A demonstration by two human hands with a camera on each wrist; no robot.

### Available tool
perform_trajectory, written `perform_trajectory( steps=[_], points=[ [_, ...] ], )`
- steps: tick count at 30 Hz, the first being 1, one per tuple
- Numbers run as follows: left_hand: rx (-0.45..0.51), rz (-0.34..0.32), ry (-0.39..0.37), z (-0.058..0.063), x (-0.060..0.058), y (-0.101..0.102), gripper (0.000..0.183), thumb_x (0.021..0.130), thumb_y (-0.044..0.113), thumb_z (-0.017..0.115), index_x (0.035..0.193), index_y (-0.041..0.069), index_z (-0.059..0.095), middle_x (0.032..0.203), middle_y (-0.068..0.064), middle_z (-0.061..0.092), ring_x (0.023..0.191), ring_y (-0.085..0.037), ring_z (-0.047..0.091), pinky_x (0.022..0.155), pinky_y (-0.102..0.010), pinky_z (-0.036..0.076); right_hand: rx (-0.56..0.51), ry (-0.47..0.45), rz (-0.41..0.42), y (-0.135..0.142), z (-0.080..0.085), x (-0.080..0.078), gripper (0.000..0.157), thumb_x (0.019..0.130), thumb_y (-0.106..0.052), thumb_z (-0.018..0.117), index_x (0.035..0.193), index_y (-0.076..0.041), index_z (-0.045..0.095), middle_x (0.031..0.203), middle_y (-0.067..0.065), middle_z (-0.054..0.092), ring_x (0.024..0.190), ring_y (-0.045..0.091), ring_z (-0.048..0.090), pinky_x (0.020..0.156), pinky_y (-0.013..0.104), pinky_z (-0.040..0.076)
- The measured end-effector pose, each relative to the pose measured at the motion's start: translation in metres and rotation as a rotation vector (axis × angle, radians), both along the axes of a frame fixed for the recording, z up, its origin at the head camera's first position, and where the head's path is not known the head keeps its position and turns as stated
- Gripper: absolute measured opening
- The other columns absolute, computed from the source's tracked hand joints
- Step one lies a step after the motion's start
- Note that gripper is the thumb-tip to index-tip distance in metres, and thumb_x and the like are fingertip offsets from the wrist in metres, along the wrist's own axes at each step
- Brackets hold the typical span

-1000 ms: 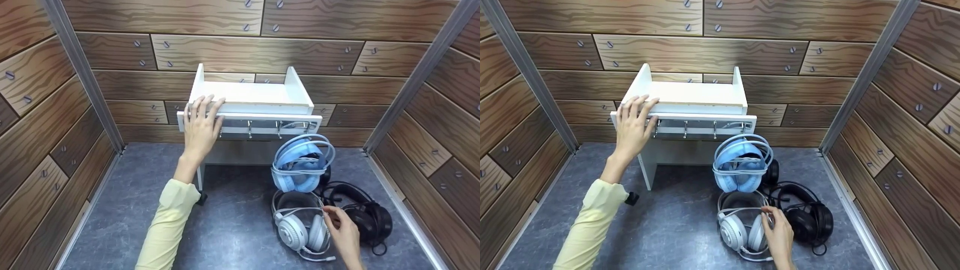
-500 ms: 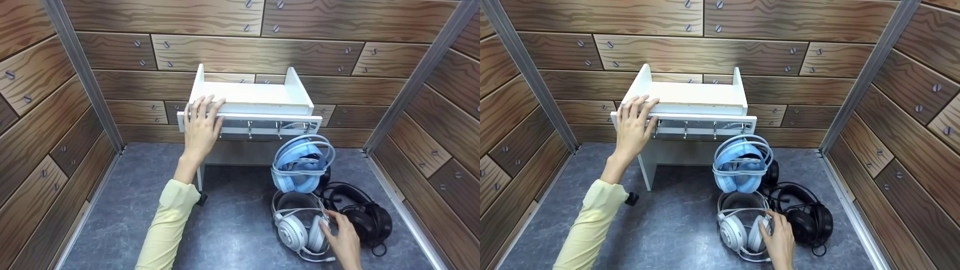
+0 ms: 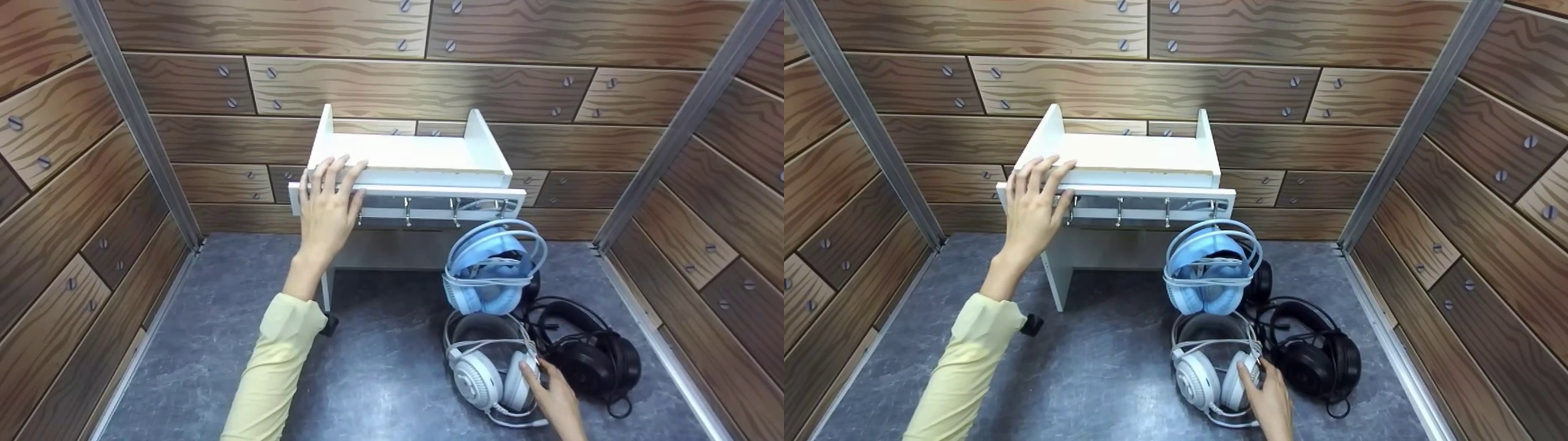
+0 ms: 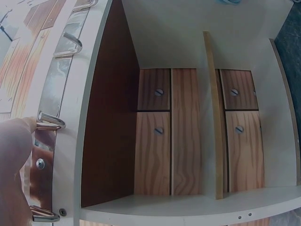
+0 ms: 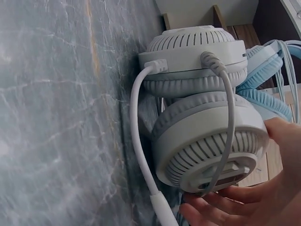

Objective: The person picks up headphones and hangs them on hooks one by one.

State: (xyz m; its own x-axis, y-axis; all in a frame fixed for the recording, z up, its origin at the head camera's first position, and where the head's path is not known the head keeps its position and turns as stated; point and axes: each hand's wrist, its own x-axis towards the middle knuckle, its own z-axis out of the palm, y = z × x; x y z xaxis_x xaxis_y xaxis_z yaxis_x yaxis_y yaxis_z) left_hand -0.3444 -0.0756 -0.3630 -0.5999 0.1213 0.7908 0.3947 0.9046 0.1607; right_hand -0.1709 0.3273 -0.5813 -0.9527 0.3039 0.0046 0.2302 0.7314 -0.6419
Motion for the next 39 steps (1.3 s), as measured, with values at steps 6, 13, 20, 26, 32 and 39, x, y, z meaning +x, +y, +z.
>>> perform_trajectory(
  steps=[6, 13, 20, 26, 32, 39],
  points=[
    [-0.001, -0.004, 0.005, 0.0, 0.0, 0.0, 0.041, 0.095, 0.045, 0.038, 0.136, 0.039, 0.038, 0.141, 0.006, 0.035, 0.134, -0.017, 0.022, 0.11, -0.051, 0.012, -0.215, -0.051, 0.016, 0.001, -0.005, -0.001, 0.069, 0.092, -0.045, 0.047, 0.135, 0.008, 0.035, 0.133, 0.034, 0.037, 0.116, 0.047, 0.044, 0.094, 0.053, 0.04],
    [0.007, -0.009, -0.001, 0.0, 0.001, 0.001, 0.041, 0.095, 0.045, 0.039, 0.136, 0.04, 0.038, 0.141, 0.006, 0.035, 0.134, -0.016, 0.022, 0.111, -0.049, 0.007, -0.608, -0.097, -0.024, 0.0, -0.013, 0.0, 0.072, 0.093, -0.043, 0.046, 0.139, 0.008, 0.024, 0.126, 0.034, 0.04, 0.091, 0.028, 0.057, 0.065, 0.046, 0.054],
    [0.016, -0.016, -0.004, 0.0, 0.001, 0.001, 0.042, 0.095, 0.045, 0.04, 0.136, 0.04, 0.038, 0.141, 0.006, 0.035, 0.134, -0.017, 0.021, 0.112, -0.047, 0.005, -0.64, -0.095, 0.018, 0.003, -0.022, -0.003, 0.071, 0.092, -0.046, 0.046, 0.129, 0.014, 0.036, 0.095, 0.014, 0.062, 0.08, 0.018, 0.06, 0.067, 0.036, 0.053],
    [0.015, -0.016, -0.004, 0.0, 0.0, 0.001, 0.041, 0.095, 0.045, 0.039, 0.136, 0.04, 0.038, 0.141, 0.006, 0.035, 0.134, -0.017, 0.022, 0.111, -0.048, 0.007, -0.884, -0.158, 0.071, 0.015, -0.037, -0.006, 0.086, 0.089, -0.05, 0.05, 0.134, 0.017, 0.02, 0.096, 0.009, 0.061, 0.086, 0.016, 0.061, 0.076, 0.033, 0.052],
    [0.01, -0.009, 0.005, 0.001, 0.0, 0.001, 0.041, 0.095, 0.045, 0.039, 0.136, 0.039, 0.039, 0.142, 0.007, 0.035, 0.134, -0.016, 0.022, 0.111, -0.048, 0.008, -0.853, -0.141, 0.047, 0.015, -0.043, -0.008, 0.081, 0.088, -0.05, 0.051, 0.132, 0.013, 0.026, 0.102, 0.013, 0.058, 0.089, 0.018, 0.06, 0.078, 0.033, 0.05],
    [0.011, -0.008, -0.002, -0.001, 0.0, 0.001, 0.041, 0.095, 0.045, 0.038, 0.136, 0.04, 0.038, 0.142, 0.007, 0.034, 0.134, -0.016, 0.021, 0.111, -0.048, 0.007, -0.808, -0.114, 0.021, 0.002, -0.028, 0.0, 0.069, 0.091, -0.04, 0.05, 0.131, 0.012, 0.027, 0.101, 0.012, 0.056, 0.085, 0.016, 0.058, 0.074, 0.03, 0.05]
  ],
)
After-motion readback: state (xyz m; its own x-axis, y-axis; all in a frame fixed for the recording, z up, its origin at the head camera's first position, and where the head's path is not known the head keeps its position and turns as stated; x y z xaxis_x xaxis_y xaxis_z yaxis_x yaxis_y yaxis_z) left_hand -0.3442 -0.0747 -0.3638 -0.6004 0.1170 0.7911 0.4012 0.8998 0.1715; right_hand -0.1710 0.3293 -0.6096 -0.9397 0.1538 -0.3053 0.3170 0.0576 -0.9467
